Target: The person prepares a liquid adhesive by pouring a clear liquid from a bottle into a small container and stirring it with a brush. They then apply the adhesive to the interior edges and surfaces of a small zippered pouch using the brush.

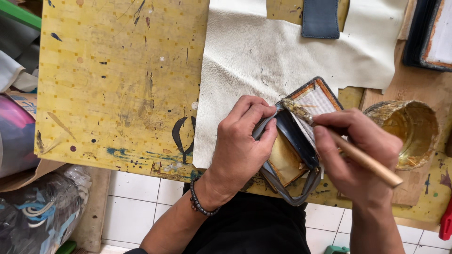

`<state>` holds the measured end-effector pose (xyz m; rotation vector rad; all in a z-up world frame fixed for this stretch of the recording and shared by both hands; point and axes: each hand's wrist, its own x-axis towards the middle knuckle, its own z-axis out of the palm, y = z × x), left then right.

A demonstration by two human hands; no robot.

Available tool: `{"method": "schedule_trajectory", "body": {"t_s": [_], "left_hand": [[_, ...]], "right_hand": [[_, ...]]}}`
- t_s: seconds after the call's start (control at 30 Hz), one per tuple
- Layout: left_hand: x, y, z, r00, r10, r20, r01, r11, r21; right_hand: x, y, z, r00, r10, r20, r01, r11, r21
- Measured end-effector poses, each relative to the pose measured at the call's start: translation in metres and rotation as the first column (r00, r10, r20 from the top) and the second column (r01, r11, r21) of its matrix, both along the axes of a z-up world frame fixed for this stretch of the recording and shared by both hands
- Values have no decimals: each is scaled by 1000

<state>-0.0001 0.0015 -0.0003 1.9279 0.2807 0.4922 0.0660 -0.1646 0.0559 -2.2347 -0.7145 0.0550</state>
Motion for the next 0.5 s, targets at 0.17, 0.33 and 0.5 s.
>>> {"method": "schedule_trajectory", "body": {"t_s": [0.17,0.33,0.5], "left_hand": [[-1,-1,-1,1000,5,-3,-5,1000,3],[-1,-1,2,1000,11,-5,-11,1000,3],[0,0,1,1000,10,0,-10,1000,25]], "right_hand": [[14,-11,-9,998,23,54,-23,1000,-17],[10,-11,-11,998,56,40,-57,998,31],[16,-13,-12,985,-73,158,77,997,-22]]}}
